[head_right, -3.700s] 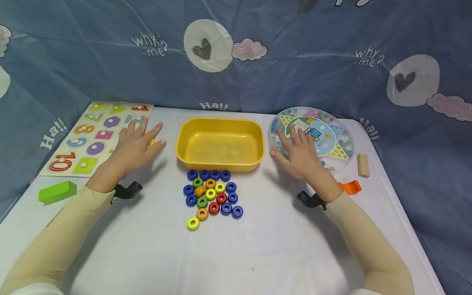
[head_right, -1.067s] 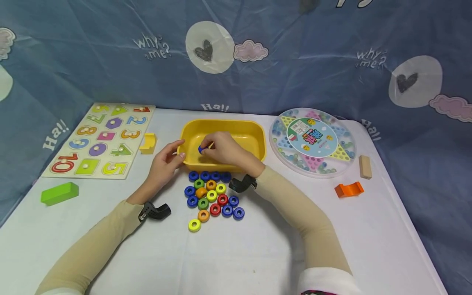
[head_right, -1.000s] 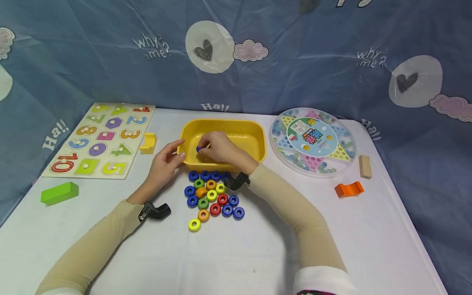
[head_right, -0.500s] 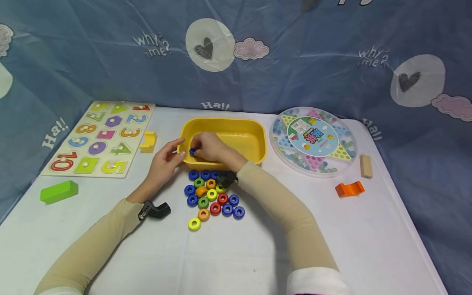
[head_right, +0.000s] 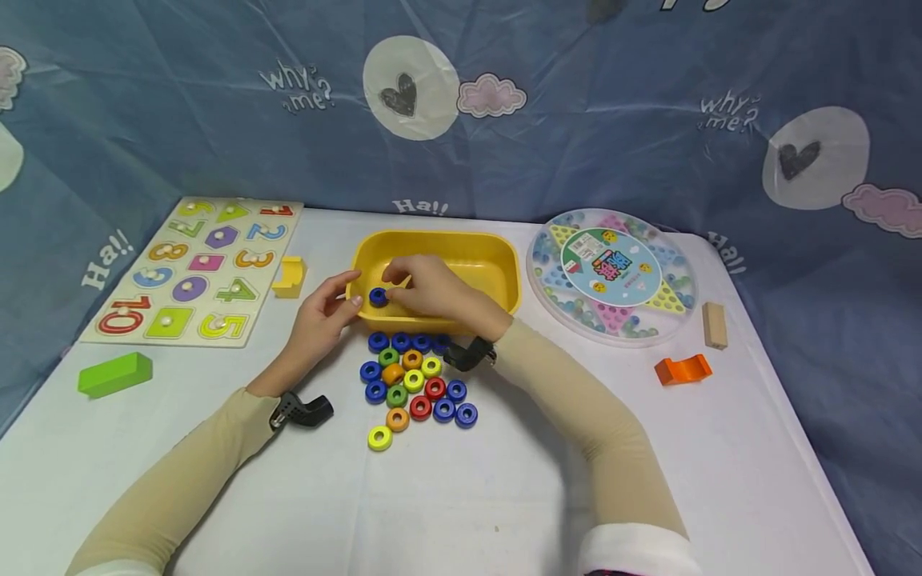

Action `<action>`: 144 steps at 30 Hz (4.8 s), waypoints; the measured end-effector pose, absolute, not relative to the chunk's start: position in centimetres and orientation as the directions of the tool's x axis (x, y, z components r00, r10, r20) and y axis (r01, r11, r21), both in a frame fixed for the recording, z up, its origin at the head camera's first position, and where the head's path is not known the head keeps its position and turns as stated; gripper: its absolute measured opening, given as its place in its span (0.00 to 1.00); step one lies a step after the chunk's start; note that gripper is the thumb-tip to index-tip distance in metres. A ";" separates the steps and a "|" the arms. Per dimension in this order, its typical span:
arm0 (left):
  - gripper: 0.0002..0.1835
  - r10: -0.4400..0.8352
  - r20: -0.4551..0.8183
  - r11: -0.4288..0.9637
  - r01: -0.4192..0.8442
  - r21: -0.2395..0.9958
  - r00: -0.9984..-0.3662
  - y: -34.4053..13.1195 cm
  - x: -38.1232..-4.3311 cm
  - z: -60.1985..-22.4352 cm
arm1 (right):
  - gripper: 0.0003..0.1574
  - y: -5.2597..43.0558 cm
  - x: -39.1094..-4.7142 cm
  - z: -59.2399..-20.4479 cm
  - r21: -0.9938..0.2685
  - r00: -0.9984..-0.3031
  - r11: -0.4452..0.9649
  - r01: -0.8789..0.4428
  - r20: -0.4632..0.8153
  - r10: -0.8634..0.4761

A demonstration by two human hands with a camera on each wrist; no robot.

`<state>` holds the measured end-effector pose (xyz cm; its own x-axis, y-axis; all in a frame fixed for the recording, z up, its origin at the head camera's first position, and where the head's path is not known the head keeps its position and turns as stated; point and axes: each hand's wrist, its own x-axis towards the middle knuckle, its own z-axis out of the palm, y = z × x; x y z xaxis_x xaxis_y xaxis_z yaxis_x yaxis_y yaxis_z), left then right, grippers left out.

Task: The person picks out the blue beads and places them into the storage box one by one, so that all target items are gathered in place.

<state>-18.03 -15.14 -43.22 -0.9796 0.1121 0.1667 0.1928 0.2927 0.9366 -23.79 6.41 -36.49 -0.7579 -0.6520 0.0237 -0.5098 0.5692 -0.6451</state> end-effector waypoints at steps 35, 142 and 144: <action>0.25 0.141 0.165 0.291 0.200 0.936 -0.976 -14.4 -16.5 -39.8 | 0.04 15.7 -15.0 -41.1 -0.684 -0.631 0.409 -0.604 0.097 -0.769; 0.25 0.117 0.188 0.280 0.214 0.936 -0.975 -15.1 -17.9 -43.2 | 0.06 5.7 -16.2 -38.8 -0.476 -0.522 0.388 -0.789 0.188 -0.832; 0.24 0.115 0.188 0.285 0.214 0.934 -0.975 -15.1 -18.0 -43.1 | 0.06 6.4 -16.7 -37.7 -0.508 -0.533 0.369 -0.778 0.223 -0.816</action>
<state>-17.96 -15.10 -43.08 -0.9754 0.1150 0.1881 0.2138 0.2846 0.9345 -16.67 6.41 -37.66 -0.5328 -0.8163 0.2230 -0.7782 0.3692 -0.5080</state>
